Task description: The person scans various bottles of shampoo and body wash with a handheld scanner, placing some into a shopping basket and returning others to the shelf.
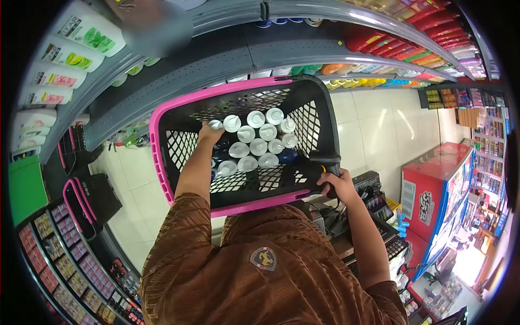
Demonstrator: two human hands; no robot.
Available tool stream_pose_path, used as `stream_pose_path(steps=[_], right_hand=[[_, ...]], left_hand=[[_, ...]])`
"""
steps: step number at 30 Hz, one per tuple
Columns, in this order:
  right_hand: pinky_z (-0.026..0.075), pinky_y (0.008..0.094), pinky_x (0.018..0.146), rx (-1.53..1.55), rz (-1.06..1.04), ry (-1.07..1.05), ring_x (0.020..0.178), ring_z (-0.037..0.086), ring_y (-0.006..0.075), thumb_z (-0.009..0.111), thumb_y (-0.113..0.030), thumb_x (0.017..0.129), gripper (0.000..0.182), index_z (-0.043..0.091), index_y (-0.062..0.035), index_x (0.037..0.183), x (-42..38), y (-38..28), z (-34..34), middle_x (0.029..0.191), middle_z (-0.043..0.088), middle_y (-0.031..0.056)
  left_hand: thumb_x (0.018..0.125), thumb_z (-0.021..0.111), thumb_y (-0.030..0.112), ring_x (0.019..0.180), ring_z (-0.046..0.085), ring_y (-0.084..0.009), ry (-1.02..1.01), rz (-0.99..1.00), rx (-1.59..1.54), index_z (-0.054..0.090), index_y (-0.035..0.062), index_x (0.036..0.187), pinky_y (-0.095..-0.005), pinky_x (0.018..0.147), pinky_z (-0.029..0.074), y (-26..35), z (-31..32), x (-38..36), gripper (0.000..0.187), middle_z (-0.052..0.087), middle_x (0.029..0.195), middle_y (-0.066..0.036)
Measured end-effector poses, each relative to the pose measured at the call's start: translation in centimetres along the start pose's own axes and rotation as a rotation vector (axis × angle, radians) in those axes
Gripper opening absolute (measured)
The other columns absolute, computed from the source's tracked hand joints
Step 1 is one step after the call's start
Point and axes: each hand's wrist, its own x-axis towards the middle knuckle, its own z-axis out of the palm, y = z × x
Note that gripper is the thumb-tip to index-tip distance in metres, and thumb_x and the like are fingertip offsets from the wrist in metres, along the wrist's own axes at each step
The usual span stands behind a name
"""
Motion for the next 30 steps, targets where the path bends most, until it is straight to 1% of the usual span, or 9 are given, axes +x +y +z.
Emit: stream_pose_path(steps=[5, 9, 12, 14, 15, 17, 23, 27, 30], right_hand=[[0.054, 0.0306, 0.056, -0.026, 0.049, -0.051, 0.057, 0.067, 0.0192, 0.072, -0.020, 0.087, 0.027, 0.066, 0.0045, 0.097, 0.1, -0.8, -0.2, 0.083, 0.073, 0.0152], [0.054, 0.0310, 0.055, -0.031, 0.051, -0.080, 0.057, 0.067, 0.0196, 0.072, -0.019, 0.088, 0.027, 0.065, 0.0051, 0.098, 0.4, -0.2, -0.7, 0.083, 0.073, 0.0157], [0.054, 0.0319, 0.052, 0.026, 0.062, -0.130, 0.057, 0.068, 0.0208, 0.072, -0.018, 0.089, 0.026, 0.064, 0.0051, 0.100, 0.7, 0.1, -1.3, 0.082, 0.073, 0.0162], [0.054, 0.0316, 0.053, 0.027, 0.061, -0.155, 0.058, 0.068, 0.0209, 0.072, -0.017, 0.091, 0.025, 0.065, 0.0050, 0.101, 0.5, -0.6, -1.0, 0.082, 0.072, 0.0158], [0.055, 0.0315, 0.053, 0.037, 0.056, -0.185, 0.058, 0.068, 0.0207, 0.072, -0.016, 0.091, 0.025, 0.065, 0.0051, 0.101, 0.7, -0.4, -1.3, 0.083, 0.072, 0.0156], [0.055, 0.0313, 0.055, 0.050, 0.062, -0.197, 0.060, 0.068, 0.0204, 0.072, -0.016, 0.091, 0.025, 0.065, 0.0053, 0.101, 0.5, -0.5, -1.4, 0.084, 0.072, 0.0153], [0.056, 0.0290, 0.062, 0.158, 0.060, -0.283, 0.066, 0.068, 0.0175, 0.072, -0.014, 0.091, 0.023, 0.066, 0.0044, 0.103, 0.4, -0.5, -2.4, 0.087, 0.071, 0.0128], [0.053, 0.0270, 0.065, 0.021, -0.072, -0.302, 0.072, 0.065, 0.0106, 0.073, -0.015, 0.091, 0.020, 0.069, 0.0024, 0.100, 0.2, -1.1, -3.5, 0.085, 0.070, 0.0060], [0.053, 0.0280, 0.064, -0.169, -0.214, -0.234, 0.071, 0.064, 0.0092, 0.076, -0.017, 0.088, 0.024, 0.069, 0.0037, 0.098, 0.9, -1.0, -4.3, 0.081, 0.070, 0.0046]], left_hand=[[0.077, 0.071, 0.048, 0.132, 0.057, -0.0376, 0.025, 0.011, -0.061, 0.047, 0.0038, 0.147, -0.0411, 0.111, 0.044, -2.1, -0.7, 2.5, 0.086, 0.063, 0.133, -0.026], [0.086, 0.055, 0.045, 0.115, 0.063, -0.0405, 0.129, -0.164, -0.651, 0.070, -0.0027, 0.121, -0.0450, 0.100, 0.044, -3.9, -2.7, 2.2, 0.061, 0.068, 0.122, -0.029], [0.088, 0.063, 0.037, 0.104, 0.068, -0.0365, 0.410, -0.016, -0.484, 0.070, -0.0023, 0.119, -0.0429, 0.096, 0.050, -3.7, -3.3, -1.0, 0.050, 0.073, 0.110, -0.023], [0.089, 0.069, 0.012, 0.087, 0.070, -0.0173, 0.455, 0.239, -0.632, 0.070, -0.0002, 0.106, -0.0326, 0.080, 0.055, -1.1, -4.7, -5.2, 0.021, 0.073, 0.091, -0.010], [0.089, 0.069, 0.012, 0.087, 0.070, -0.0173, 0.454, 0.242, -0.624, 0.070, -0.0002, 0.106, -0.0326, 0.080, 0.055, 1.2, -6.0, -7.2, 0.021, 0.073, 0.091, -0.010], [0.090, 0.069, 0.006, 0.084, 0.067, -0.0124, 0.447, 0.602, -0.796, 0.069, 0.0008, 0.103, -0.0294, 0.076, 0.054, 4.7, -7.5, -10.6, 0.014, 0.070, 0.086, -0.005], [0.092, 0.074, 0.014, 0.101, 0.066, -0.0139, 0.500, 0.857, -0.772, 0.062, 0.0031, 0.125, -0.0287, 0.083, 0.053, 22.0, -12.8, -10.8, 0.037, 0.068, 0.115, -0.010], [0.085, 0.078, 0.045, 0.118, 0.062, -0.0314, 0.514, 0.659, -0.348, 0.057, 0.0056, 0.138, -0.0421, 0.101, 0.049, 31.6, -13.9, -3.4, 0.070, 0.059, 0.138, -0.019], [0.081, 0.074, 0.060, 0.137, 0.048, -0.0355, 0.646, 1.061, -0.227, 0.051, 0.0095, 0.146, -0.0448, 0.116, 0.037, 36.7, -12.9, 3.1, 0.085, 0.050, 0.150, -0.018]])
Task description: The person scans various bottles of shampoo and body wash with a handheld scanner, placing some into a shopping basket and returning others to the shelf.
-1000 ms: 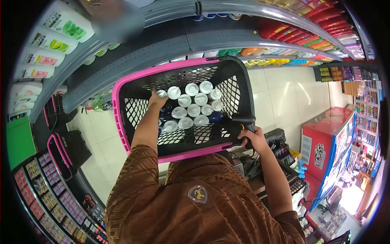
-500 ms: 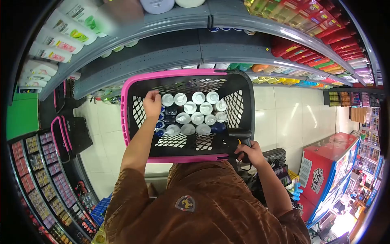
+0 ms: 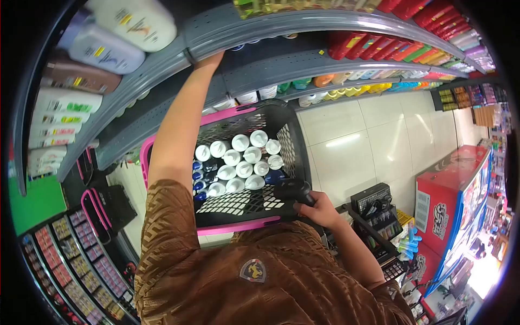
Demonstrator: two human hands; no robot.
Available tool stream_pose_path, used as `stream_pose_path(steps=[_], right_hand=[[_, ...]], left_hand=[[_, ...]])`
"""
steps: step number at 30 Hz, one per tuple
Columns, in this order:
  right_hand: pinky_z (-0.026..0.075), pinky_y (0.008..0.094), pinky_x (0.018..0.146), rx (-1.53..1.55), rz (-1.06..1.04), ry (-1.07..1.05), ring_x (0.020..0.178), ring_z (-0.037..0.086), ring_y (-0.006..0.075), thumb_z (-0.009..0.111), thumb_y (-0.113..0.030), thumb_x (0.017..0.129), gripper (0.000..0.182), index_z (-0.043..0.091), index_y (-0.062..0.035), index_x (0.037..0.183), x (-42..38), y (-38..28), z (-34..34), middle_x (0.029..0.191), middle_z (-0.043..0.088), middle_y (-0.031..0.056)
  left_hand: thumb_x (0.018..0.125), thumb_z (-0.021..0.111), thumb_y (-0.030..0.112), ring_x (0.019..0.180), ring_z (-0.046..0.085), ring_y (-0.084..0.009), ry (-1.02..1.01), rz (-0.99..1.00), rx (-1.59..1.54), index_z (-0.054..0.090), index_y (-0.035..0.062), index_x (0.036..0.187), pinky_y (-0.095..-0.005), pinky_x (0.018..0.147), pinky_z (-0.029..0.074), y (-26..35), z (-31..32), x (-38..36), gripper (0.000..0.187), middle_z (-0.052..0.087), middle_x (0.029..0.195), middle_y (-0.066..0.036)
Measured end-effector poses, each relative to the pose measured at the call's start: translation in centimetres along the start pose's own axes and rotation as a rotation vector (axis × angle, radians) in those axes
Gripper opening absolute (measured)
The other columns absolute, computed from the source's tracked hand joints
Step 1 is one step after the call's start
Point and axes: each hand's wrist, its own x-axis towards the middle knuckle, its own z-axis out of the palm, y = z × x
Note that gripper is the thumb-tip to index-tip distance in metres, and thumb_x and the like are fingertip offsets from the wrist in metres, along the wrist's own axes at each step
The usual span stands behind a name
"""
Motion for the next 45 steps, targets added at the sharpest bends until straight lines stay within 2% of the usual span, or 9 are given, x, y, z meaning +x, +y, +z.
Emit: stream_pose_path(steps=[26, 29, 30, 31, 33, 36, 39, 43, 45], right_hand=[[0.051, 0.0271, 0.052, 0.102, 0.191, 0.112, 0.058, 0.066, 0.0124, 0.078, -0.018, 0.085, 0.024, 0.069, 0.0041, 0.091, 1.0, -1.6, 1.2, 0.069, 0.066, 0.0055], [0.051, 0.0270, 0.050, 0.117, 0.165, 0.111, 0.055, 0.066, 0.0126, 0.078, -0.017, 0.084, 0.023, 0.069, 0.0034, 0.090, 1.4, -0.8, 1.2, 0.068, 0.067, 0.0062], [0.051, 0.0264, 0.048, 0.127, 0.156, 0.112, 0.054, 0.066, 0.0137, 0.077, -0.016, 0.083, 0.021, 0.069, 0.0027, 0.090, 1.5, -0.9, 1.2, 0.069, 0.069, 0.0070], [0.051, 0.0264, 0.048, 0.127, 0.149, 0.099, 0.054, 0.066, 0.0137, 0.077, -0.016, 0.083, 0.021, 0.069, 0.0027, 0.090, 1.5, -1.2, 1.3, 0.069, 0.069, 0.0070], [0.051, 0.0265, 0.048, 0.087, 0.199, 0.120, 0.054, 0.067, 0.0154, 0.076, -0.014, 0.082, 0.020, 0.069, 0.0029, 0.090, 1.5, -2.0, 1.3, 0.071, 0.071, 0.0085], [0.054, 0.0289, 0.049, 0.134, 0.168, 0.126, 0.054, 0.068, 0.0180, 0.073, -0.011, 0.084, 0.020, 0.067, 0.0067, 0.092, 1.8, -1.3, 1.5, 0.080, 0.074, 0.0132], [0.056, 0.0307, 0.051, 0.078, 0.170, 0.111, 0.053, 0.067, 0.0189, 0.071, -0.010, 0.084, 0.021, 0.067, 0.0085, 0.094, 2.0, -1.4, 1.5, 0.081, 0.074, 0.0142], [0.056, 0.0303, 0.051, 0.044, 0.186, 0.105, 0.053, 0.067, 0.0192, 0.070, -0.011, 0.085, 0.020, 0.067, 0.0076, 0.093, 2.2, -1.7, 1.3, 0.081, 0.074, 0.0152], [0.055, 0.0298, 0.051, 0.097, 0.196, 0.142, 0.053, 0.067, 0.0193, 0.070, -0.011, 0.086, 0.019, 0.067, 0.0065, 0.091, 2.2, -1.7, 1.5, 0.081, 0.074, 0.0154]], left_hand=[[0.077, 0.080, 0.057, 0.119, 0.063, -0.0288, 0.068, 0.156, 0.391, 0.046, 0.0030, 0.147, -0.0424, 0.103, 0.050, -5.6, 5.1, 0.5, 0.095, 0.061, 0.136, -0.014], [0.077, 0.081, 0.057, 0.117, 0.065, -0.0281, 0.086, 0.192, 0.513, 0.045, 0.0023, 0.147, -0.0421, 0.102, 0.051, -4.7, 1.1, -0.7, 0.096, 0.063, 0.134, -0.013], [0.085, 0.078, 0.041, 0.115, 0.066, -0.0286, -0.198, -0.360, 0.078, 0.051, 0.0010, 0.141, -0.0440, 0.102, 0.053, -3.9, -1.6, -1.8, 0.074, 0.065, 0.128, -0.014], [0.085, 0.078, 0.041, 0.115, 0.066, -0.0286, -0.190, -0.362, 0.090, 0.051, 0.0010, 0.141, -0.0440, 0.102, 0.053, -2.2, -4.3, -3.2, 0.074, 0.065, 0.128, -0.014], [0.091, 0.074, 0.025, 0.111, 0.067, -0.0288, 0.098, -0.824, -0.788, 0.057, -0.0006, 0.131, -0.0452, 0.103, 0.054, 1.5, -9.1, -6.2, 0.051, 0.066, 0.123, -0.014], [0.089, 0.076, 0.012, 0.110, 0.068, -0.0279, 0.082, -1.008, -1.086, 0.057, 0.0001, 0.127, -0.0430, 0.094, 0.061, 0.7, -16.2, -10.9, 0.045, 0.065, 0.123, -0.015], [0.089, 0.076, 0.012, 0.111, 0.068, -0.0279, -0.057, -1.057, -1.182, 0.057, 0.0008, 0.128, -0.0429, 0.092, 0.061, 0.4, -24.5, -16.4, 0.045, 0.066, 0.121, -0.015], [0.084, 0.078, 0.011, 0.109, 0.068, -0.0247, -0.290, -0.927, -0.739, 0.055, 0.0027, 0.136, -0.0380, 0.092, 0.058, 2.4, -31.7, -20.8, 0.057, 0.066, 0.121, -0.012], [0.077, 0.083, 0.009, 0.103, 0.068, -0.0214, -0.358, -0.667, -0.406, 0.061, 0.0027, 0.130, -0.0342, 0.091, 0.056, 0.3, -31.0, -23.5, 0.058, 0.066, 0.122, -0.010]])
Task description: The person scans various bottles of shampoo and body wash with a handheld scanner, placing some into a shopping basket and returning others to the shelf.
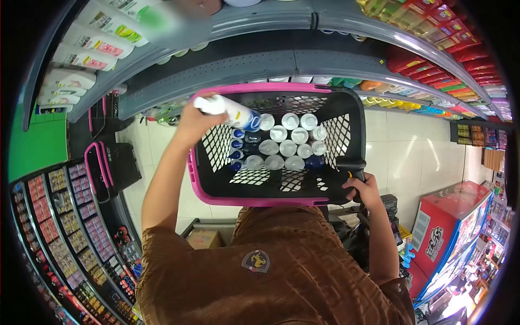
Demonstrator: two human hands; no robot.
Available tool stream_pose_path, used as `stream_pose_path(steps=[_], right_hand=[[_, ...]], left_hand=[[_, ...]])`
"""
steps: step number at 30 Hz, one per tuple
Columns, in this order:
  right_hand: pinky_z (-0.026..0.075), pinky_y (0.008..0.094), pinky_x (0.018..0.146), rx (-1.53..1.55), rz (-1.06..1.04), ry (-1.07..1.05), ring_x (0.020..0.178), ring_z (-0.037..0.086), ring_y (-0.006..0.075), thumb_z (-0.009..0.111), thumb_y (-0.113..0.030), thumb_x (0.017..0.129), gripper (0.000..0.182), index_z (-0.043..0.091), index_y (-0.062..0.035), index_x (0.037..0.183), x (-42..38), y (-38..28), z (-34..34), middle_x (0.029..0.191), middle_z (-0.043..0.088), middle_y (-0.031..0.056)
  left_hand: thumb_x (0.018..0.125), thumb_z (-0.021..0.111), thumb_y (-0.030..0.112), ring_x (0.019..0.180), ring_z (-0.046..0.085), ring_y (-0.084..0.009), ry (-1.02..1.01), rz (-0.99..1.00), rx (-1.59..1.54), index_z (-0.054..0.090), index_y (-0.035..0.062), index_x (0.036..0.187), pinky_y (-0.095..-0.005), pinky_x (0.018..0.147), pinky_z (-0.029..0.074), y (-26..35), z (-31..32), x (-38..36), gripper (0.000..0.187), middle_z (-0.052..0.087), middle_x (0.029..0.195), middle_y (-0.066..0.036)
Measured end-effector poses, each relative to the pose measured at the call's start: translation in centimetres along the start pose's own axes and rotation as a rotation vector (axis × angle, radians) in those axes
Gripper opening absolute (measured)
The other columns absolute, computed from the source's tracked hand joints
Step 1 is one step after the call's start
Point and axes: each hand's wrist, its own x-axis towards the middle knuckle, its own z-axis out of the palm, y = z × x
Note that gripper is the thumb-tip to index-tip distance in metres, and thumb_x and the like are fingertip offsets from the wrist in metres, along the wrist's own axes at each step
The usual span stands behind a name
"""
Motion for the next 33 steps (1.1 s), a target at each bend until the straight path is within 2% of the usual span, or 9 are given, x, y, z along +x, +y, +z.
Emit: stream_pose_path(steps=[2, 8, 12, 15, 22, 26, 28, 31, 33], right_hand=[[0.055, 0.0295, 0.050, -0.002, 0.000, -0.007, 0.052, 0.067, 0.0194, 0.071, -0.013, 0.085, 0.020, 0.066, 0.0059, 0.090, -0.1, -0.2, 0.3, 0.081, 0.074, 0.0155], [0.055, 0.0299, 0.049, -0.035, -0.008, 0.035, 0.051, 0.066, 0.0195, 0.071, -0.017, 0.087, 0.024, 0.066, 0.0064, 0.091, -0.1, -0.4, 0.6, 0.082, 0.074, 0.0165], [0.054, 0.0302, 0.049, -0.039, -0.023, 0.051, 0.051, 0.066, 0.0189, 0.070, -0.018, 0.087, 0.027, 0.065, 0.0067, 0.094, 0.2, 0.0, 0.3, 0.083, 0.074, 0.0171], [0.054, 0.0311, 0.049, -0.086, -0.011, 0.060, 0.051, 0.066, 0.0189, 0.071, -0.019, 0.087, 0.030, 0.065, 0.0082, 0.096, 0.0, 0.1, 0.3, 0.084, 0.074, 0.0186], [0.053, 0.0330, 0.048, -0.083, 0.000, 0.098, 0.049, 0.066, 0.0223, 0.071, -0.020, 0.085, 0.032, 0.063, 0.0094, 0.094, -0.2, -0.3, 0.8, 0.085, 0.074, 0.0209], [0.053, 0.0322, 0.045, -0.067, -0.005, 0.073, 0.049, 0.065, 0.0212, 0.070, -0.020, 0.086, 0.035, 0.063, 0.0111, 0.101, 0.0, 0.1, 0.5, 0.087, 0.074, 0.0210], [0.053, 0.0325, 0.045, -0.070, -0.015, 0.062, 0.049, 0.065, 0.0216, 0.070, -0.020, 0.086, 0.036, 0.063, 0.0112, 0.101, 0.0, 0.2, 0.4, 0.087, 0.073, 0.0212], [0.053, 0.0330, 0.045, -0.064, -0.032, 0.056, 0.050, 0.065, 0.0223, 0.070, -0.021, 0.086, 0.037, 0.063, 0.0112, 0.101, -0.1, 0.3, 0.4, 0.087, 0.073, 0.0214], [0.054, 0.0331, 0.047, -0.066, -0.043, 0.078, 0.055, 0.067, 0.0222, 0.071, -0.023, 0.086, 0.037, 0.063, 0.0097, 0.103, -0.8, 0.0, 0.8, 0.087, 0.073, 0.0201]], left_hand=[[0.067, 0.086, 0.007, 0.107, 0.067, -0.0267, 0.063, 0.146, 0.492, 0.065, 0.0071, 0.125, -0.0368, 0.097, 0.052, -0.2, 2.0, -0.7, 0.062, 0.067, 0.116, -0.011], [0.066, 0.085, 0.013, 0.114, 0.065, -0.0347, 0.069, 0.104, 0.692, 0.064, 0.0079, 0.129, -0.0438, 0.097, 0.054, -8.4, 4.2, 2.5, 0.067, 0.065, 0.123, -0.015], [0.061, 0.090, 0.023, 0.114, 0.067, -0.0343, 0.017, -0.175, 0.703, 0.067, 0.0100, 0.129, -0.0407, 0.101, 0.053, -14.7, 5.2, 5.1, 0.074, 0.071, 0.119, -0.019], [0.064, 0.090, 0.024, 0.117, 0.067, -0.0336, 0.053, -0.348, 0.731, 0.065, 0.0079, 0.130, -0.0410, 0.102, 0.052, -17.2, 6.5, 5.6, 0.072, 0.071, 0.120, -0.020], [0.079, 0.074, 0.016, 0.120, 0.064, -0.0349, 0.110, -0.358, 0.673, 0.065, 0.0082, 0.132, -0.0406, 0.103, 0.051, -22.5, 8.3, 6.2, 0.054, 0.069, 0.125, -0.020], [0.080, 0.075, 0.022, 0.116, 0.066, -0.0372, 0.056, -0.296, 0.682, 0.068, 0.0085, 0.128, -0.0410, 0.102, 0.052, -17.3, 7.8, 3.2, 0.050, 0.068, 0.125, -0.022], [0.081, 0.077, 0.024, 0.110, 0.069, -0.0373, 0.061, -0.202, 0.440, 0.070, 0.0086, 0.125, -0.0409, 0.099, 0.053, -13.9, 7.0, 0.3, 0.047, 0.069, 0.125, -0.021], [0.085, 0.073, 0.012, 0.115, 0.066, -0.0351, 0.357, 0.349, 0.240, 0.072, 0.0054, 0.112, -0.0413, 0.097, 0.052, -10.8, 5.5, -4.7, 0.028, 0.070, 0.120, -0.017], [0.083, 0.070, 0.006, 0.118, 0.062, -0.0363, 0.532, 0.443, 0.449, 0.072, 0.0052, 0.108, -0.0446, 0.104, 0.047, -8.0, 3.5, -8.6, 0.025, 0.068, 0.124, -0.015]])
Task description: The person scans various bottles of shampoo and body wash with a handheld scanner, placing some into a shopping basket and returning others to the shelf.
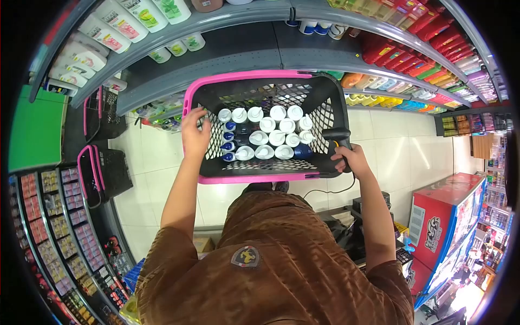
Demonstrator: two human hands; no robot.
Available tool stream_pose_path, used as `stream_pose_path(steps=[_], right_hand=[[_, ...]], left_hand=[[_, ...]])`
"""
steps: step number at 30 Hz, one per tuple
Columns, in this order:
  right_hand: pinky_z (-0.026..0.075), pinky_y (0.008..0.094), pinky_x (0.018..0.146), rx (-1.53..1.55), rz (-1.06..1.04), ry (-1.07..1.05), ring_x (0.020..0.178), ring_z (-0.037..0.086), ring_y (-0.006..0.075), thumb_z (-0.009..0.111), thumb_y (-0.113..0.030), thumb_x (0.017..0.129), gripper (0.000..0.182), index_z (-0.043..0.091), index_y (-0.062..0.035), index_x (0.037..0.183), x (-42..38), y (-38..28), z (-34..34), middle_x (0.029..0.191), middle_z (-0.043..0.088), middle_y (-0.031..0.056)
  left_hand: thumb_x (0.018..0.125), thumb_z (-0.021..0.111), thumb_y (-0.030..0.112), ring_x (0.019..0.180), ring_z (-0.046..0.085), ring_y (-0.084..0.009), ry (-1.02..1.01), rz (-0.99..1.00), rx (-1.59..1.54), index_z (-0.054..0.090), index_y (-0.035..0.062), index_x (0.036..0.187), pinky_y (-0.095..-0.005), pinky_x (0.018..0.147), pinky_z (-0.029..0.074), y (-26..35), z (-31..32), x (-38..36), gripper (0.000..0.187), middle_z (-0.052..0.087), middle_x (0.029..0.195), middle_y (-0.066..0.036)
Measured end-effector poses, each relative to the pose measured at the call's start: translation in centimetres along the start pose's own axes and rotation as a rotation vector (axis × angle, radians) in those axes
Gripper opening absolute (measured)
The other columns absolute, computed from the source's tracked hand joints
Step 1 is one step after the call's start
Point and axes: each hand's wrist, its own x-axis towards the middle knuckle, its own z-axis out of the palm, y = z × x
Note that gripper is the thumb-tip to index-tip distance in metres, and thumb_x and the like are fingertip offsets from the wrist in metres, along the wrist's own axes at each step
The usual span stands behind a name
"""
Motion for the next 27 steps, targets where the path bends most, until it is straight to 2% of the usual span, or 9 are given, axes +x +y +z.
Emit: stream_pose_path(steps=[4, 7, 9, 11, 12, 17, 22, 25, 27], right_hand=[[0.054, 0.0319, 0.050, -0.018, -0.088, 0.092, 0.061, 0.069, 0.0210, 0.071, -0.025, 0.086, 0.034, 0.065, 0.0052, 0.101, -0.9, 0.7, 0.7, 0.083, 0.072, 0.0146], [0.053, 0.0293, 0.050, -0.076, -0.181, 0.210, 0.061, 0.069, 0.0171, 0.072, -0.026, 0.084, 0.030, 0.068, 0.0021, 0.093, -1.4, 2.0, 1.7, 0.081, 0.072, 0.0095], [0.054, 0.0343, 0.056, -0.174, -0.208, 0.262, 0.063, 0.070, 0.0222, 0.073, -0.033, 0.082, 0.032, 0.070, -0.0017, 0.088, -2.2, 2.9, 2.8, 0.077, 0.072, 0.0098], [0.054, 0.0418, 0.067, -0.602, -0.319, 0.391, 0.071, 0.070, 0.0320, 0.073, -0.044, 0.082, 0.040, 0.070, -0.0041, 0.087, -2.7, 3.8, 4.2, 0.076, 0.070, 0.0150], [0.051, 0.0466, 0.072, -0.503, -0.298, 0.322, 0.078, 0.067, 0.0398, 0.072, -0.051, 0.081, 0.046, 0.069, -0.0051, 0.088, -2.9, 4.8, 5.1, 0.076, 0.068, 0.0190], [0.043, 0.0503, 0.097, -0.672, -0.623, 0.447, 0.101, 0.065, 0.0374, 0.073, -0.046, 0.084, 0.044, 0.071, -0.0023, 0.092, -5.9, 8.3, 10.1, 0.090, 0.071, 0.0182], [0.039, 0.0505, 0.107, -0.411, -0.799, 0.605, 0.129, 0.047, 0.0458, 0.077, -0.034, 0.084, 0.038, 0.070, 0.0016, 0.097, -4.4, 10.4, 13.5, 0.101, 0.069, 0.0223], [0.042, 0.0489, 0.105, -0.331, -0.679, 0.670, 0.129, 0.048, 0.0424, 0.077, -0.035, 0.083, 0.037, 0.071, -0.0001, 0.096, -3.1, 9.7, 15.0, 0.099, 0.069, 0.0202], [0.056, 0.0414, 0.070, -0.240, -0.389, 0.620, 0.078, 0.070, 0.0255, 0.077, -0.036, 0.083, 0.036, 0.071, -0.0007, 0.089, -3.8, 6.9, 16.1, 0.085, 0.069, 0.0163]], left_hand=[[0.082, 0.070, 0.006, 0.130, 0.053, -0.0390, 0.151, 0.024, 0.296, 0.063, 0.0083, 0.131, -0.0455, 0.106, 0.044, -0.9, -4.0, -4.1, 0.049, 0.062, 0.134, -0.021], [0.087, 0.066, 0.010, 0.123, 0.058, -0.0430, 0.070, -0.169, 0.085, 0.045, 0.0131, 0.149, -0.0477, 0.102, 0.047, -2.8, -3.5, -6.7, 0.066, 0.064, 0.129, -0.025], [0.091, 0.061, 0.013, 0.111, 0.064, -0.0466, -0.138, -0.536, 0.310, 0.030, 0.0177, 0.157, -0.0507, 0.096, 0.050, -2.0, -3.2, -7.5, 0.073, 0.068, 0.122, -0.027], [0.093, 0.057, 0.015, 0.101, 0.068, -0.0470, -0.174, -0.568, 0.410, 0.028, 0.0214, 0.158, -0.0527, 0.091, 0.052, -1.5, -3.1, -7.1, 0.072, 0.070, 0.115, -0.026], [0.092, 0.058, 0.015, 0.103, 0.068, -0.0465, -0.184, -0.582, 0.390, 0.028, 0.0224, 0.158, -0.0525, 0.091, 0.052, -1.2, -3.3, -7.1, 0.072, 0.070, 0.117, -0.026], [0.093, 0.058, 0.015, 0.106, 0.067, -0.0457, -0.168, -0.583, 0.371, 0.027, 0.0252, 0.158, -0.0522, 0.092, 0.052, -2.1, -3.1, -7.3, 0.073, 0.068, 0.121, -0.026], [0.087, 0.063, 0.011, 0.104, 0.069, -0.0381, 0.057, -0.526, -0.076, 0.043, 0.0091, 0.149, -0.0440, 0.094, 0.052, -9.6, -0.4, -8.4, 0.066, 0.070, 0.116, -0.022], [0.084, 0.064, 0.008, 0.103, 0.070, -0.0331, -0.153, -0.636, -0.305, 0.053, 0.0015, 0.138, -0.0394, 0.093, 0.052, -9.2, -1.1, -8.3, 0.055, 0.072, 0.113, -0.020], [0.084, 0.062, 0.006, 0.103, 0.070, -0.0343, -0.114, -0.603, -0.434, 0.054, 0.0006, 0.134, -0.0400, 0.093, 0.052, -7.4, -1.8, -8.5, 0.051, 0.072, 0.111, -0.021]])
